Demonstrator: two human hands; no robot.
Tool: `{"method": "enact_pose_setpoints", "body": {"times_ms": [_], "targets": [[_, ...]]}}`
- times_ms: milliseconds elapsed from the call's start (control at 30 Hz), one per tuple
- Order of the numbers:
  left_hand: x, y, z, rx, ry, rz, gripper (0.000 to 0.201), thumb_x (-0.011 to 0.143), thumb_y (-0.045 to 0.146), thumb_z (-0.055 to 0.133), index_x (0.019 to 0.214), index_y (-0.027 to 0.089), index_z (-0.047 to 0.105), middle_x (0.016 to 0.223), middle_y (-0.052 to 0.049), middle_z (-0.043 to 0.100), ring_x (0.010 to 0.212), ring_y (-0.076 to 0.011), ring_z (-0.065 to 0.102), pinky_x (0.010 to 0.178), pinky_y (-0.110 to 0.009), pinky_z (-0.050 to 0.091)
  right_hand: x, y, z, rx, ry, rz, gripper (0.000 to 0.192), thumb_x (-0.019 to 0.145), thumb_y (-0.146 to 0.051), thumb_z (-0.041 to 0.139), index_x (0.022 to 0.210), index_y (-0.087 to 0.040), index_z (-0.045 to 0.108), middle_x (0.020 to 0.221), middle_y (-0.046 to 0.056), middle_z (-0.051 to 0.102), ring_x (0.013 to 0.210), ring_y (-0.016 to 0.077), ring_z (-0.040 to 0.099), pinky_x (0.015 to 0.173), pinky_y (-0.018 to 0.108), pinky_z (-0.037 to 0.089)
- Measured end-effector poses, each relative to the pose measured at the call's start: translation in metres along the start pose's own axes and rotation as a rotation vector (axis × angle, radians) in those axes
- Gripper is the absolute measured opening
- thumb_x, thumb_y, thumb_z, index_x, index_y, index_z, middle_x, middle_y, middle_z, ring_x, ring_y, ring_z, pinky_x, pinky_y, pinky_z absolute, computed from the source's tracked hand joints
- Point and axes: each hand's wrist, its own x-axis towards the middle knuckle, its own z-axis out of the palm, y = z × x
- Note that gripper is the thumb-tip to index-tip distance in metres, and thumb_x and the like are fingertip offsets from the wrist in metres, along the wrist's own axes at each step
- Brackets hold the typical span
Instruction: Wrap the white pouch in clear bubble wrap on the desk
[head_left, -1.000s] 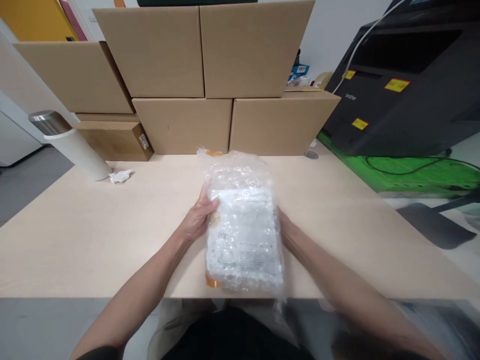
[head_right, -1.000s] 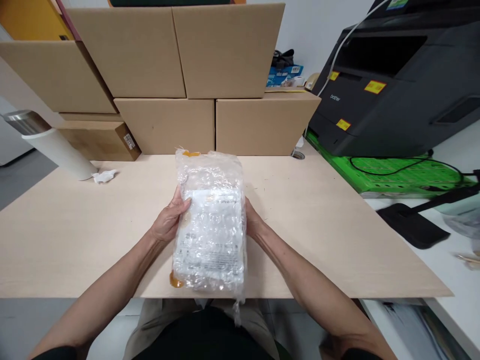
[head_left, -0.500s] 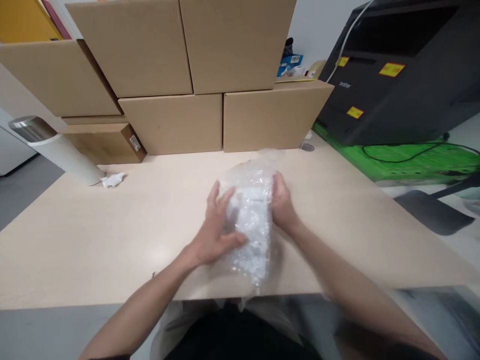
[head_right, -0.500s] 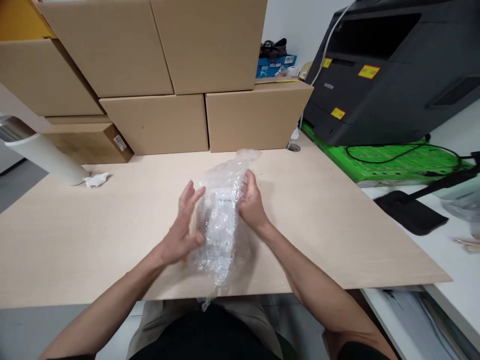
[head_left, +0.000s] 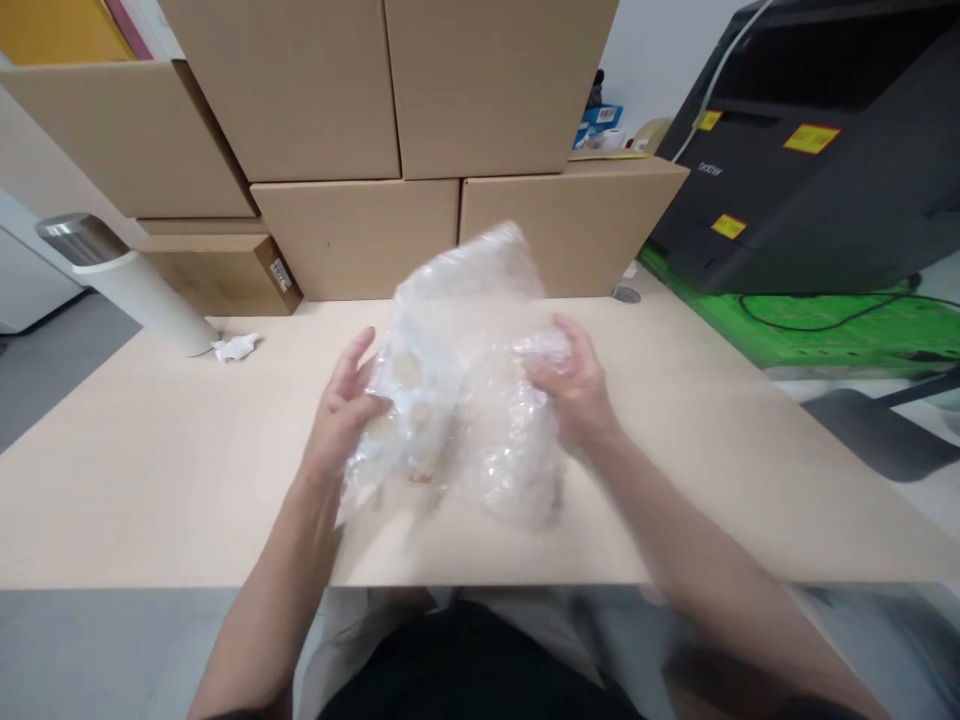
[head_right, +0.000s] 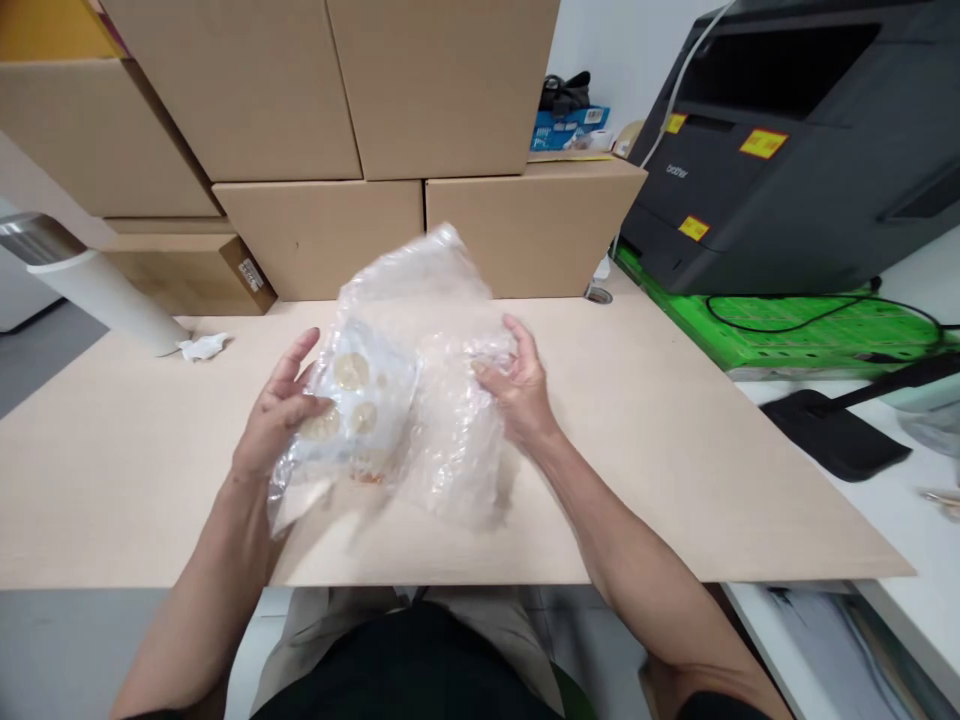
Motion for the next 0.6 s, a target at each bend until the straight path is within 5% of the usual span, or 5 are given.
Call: {"method": "enact_pose_setpoints", "body": {"times_ms": [100,233,333,433,600], "targets": [[0.014,-0.008,-0.02,-0.011,0.123,-0.15,0.089,0.061,0.014,0.068,0.146,0.027,0.043,0.13,-0.01,0.063,0.1,-0.028,0.068,0.083,-0.04,0.058,0.019,0.0,-0.017,-0.021,0.11,0.048,0.089,0.065,-0.03,0.078,0.144,-0.033,0.039,0.1,0.002,0.066,0.081,0.0175,0.065,0.068,0.03,0.056],[0.013,-0.021,-0.017,0.319,0.192,-0.011,0.077,0.072,0.024,0.071,0.144,0.028,0.044,0.153,-0.012,0.042,0.137,-0.0343,0.044,0.111,-0.053,0.039,0.042,0.008,-0.035,-0.032,0.206,0.189,0.089,0.06,-0.022,0.078,0.14,-0.031,0.042,0.099,0.001,0.065,0.075,0.0164,0.065,0.063,0.029,0.057],[0.002,-0.023,-0.004,0.617,-0.105,0.095,0.075,0.074,0.039,0.078,0.143,0.031,0.049,0.163,-0.008,0.026,0.152,-0.037,0.012,0.12,-0.06,0.011,0.051,0.015,-0.041,-0.026,0.273,0.301,0.078,0.057,-0.015,0.078,0.129,-0.028,0.051,0.097,0.002,0.064,0.072,0.0153,0.065,0.06,0.027,0.057],[-0.005,-0.029,0.005,0.72,-0.42,0.074,0.085,0.059,0.041,0.09,0.137,0.032,0.057,0.162,-0.007,0.029,0.152,-0.0392,0.006,0.119,-0.061,-0.003,0.054,0.019,-0.044,-0.003,0.285,0.337,0.072,0.055,-0.011,0.078,0.122,-0.024,0.054,0.095,0.002,0.065,0.072,0.0141,0.064,0.06,0.025,0.057],[-0.003,-0.039,0.008,0.702,-0.361,0.12,0.037,0.074,0.032,0.078,0.11,0.028,0.072,0.139,-0.006,0.06,0.139,-0.0349,0.042,0.12,-0.056,0.017,0.056,0.023,-0.046,-0.004,0.276,0.301,0.067,0.053,-0.012,0.079,0.115,-0.024,0.057,0.101,0.002,0.065,0.073,0.0137,0.065,0.063,0.025,0.057]]}}
